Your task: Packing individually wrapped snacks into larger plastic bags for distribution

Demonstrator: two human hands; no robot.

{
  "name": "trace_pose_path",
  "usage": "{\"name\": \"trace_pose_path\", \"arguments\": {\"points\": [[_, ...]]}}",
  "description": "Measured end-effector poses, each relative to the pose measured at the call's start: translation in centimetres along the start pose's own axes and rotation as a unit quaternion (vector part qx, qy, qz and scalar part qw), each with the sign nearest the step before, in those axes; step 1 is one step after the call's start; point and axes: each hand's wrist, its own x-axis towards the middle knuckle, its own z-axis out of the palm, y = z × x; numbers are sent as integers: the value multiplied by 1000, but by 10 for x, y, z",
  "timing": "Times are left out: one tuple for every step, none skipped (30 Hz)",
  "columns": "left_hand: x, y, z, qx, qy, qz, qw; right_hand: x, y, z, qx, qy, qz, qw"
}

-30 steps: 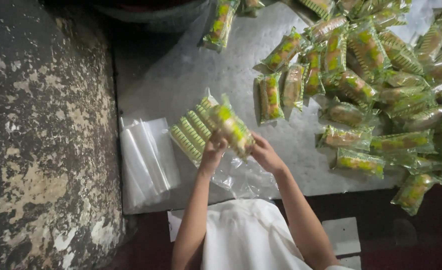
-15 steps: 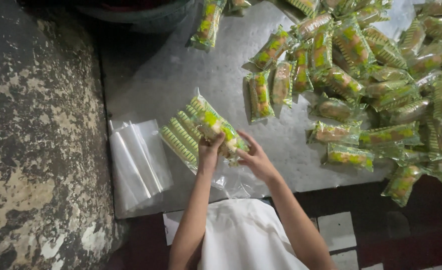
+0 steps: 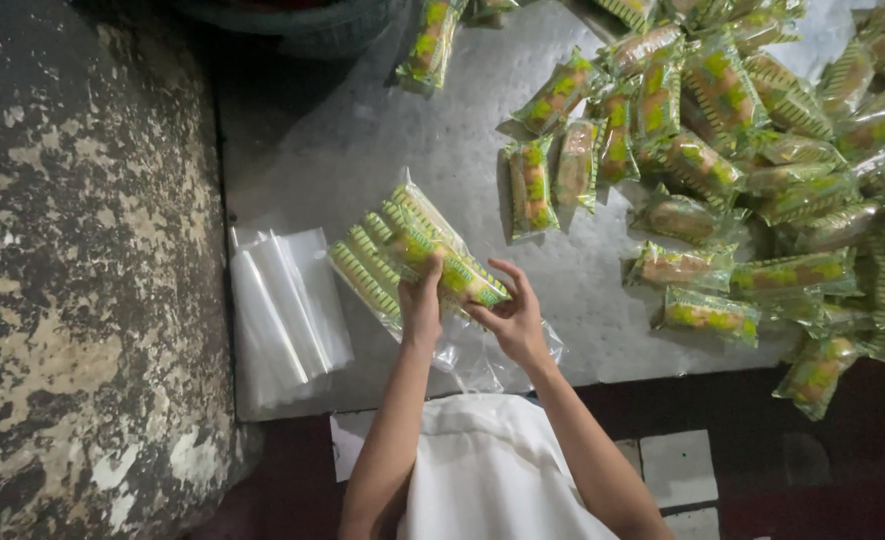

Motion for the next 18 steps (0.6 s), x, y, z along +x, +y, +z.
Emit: {"name": "trace_pose_path", "arguments": {"points": [[-13,9,4,0,1,0,1000,-6,-9,7,0,0,1,1000],[-24,20,10,5,6,-15,1000,-8,-18,14,48,2,14,999],[-36,30,16,9,12,-29,999,-10,-28,20,96,4,28,995],[-31,24,16,10,11,-30,999,-10,-28,19,96,5,28,995],[-26,17,15,-25,15,-27,999,-10,-27,19,89,-1,33,995],[-21,11,14,-61,19,-22,998,-10,-27,19,81,-8,37,996],[-10,2,8,-61,19,-23,998,-9,-20,19,81,-9,38,996],[1,-6,3,-56,4,-12,998,-8,-13,19,52,21,39,998],[12,-15,-3,-51,-12,-2,999,-7,-6,19,23,52,41,998],[18,-17,-7,-50,-10,-1,999,-8,-14,22,24,51,41,998],[25,-19,-12,-80,-18,29,996,-9,-22,26,44,53,44,997],[32,-22,-16,-111,-25,58,992,-9,-30,29,62,54,47,995],[27,-15,-12,-112,-24,59,992,-9,-33,30,62,53,47,996],[22,-8,-8,-90,2,23,996,-9,-37,31,78,47,51,995],[18,-1,-4,-68,28,-14,997,-9,-40,32,93,42,54,993],[18,1,-3,-68,27,-13,997,-9,-39,31,93,42,54,993],[18,2,-2,-72,31,-19,997,-9,-38,29,102,32,63,992],[18,3,0,-76,34,-25,996,-8,-37,27,111,23,72,991]]}}
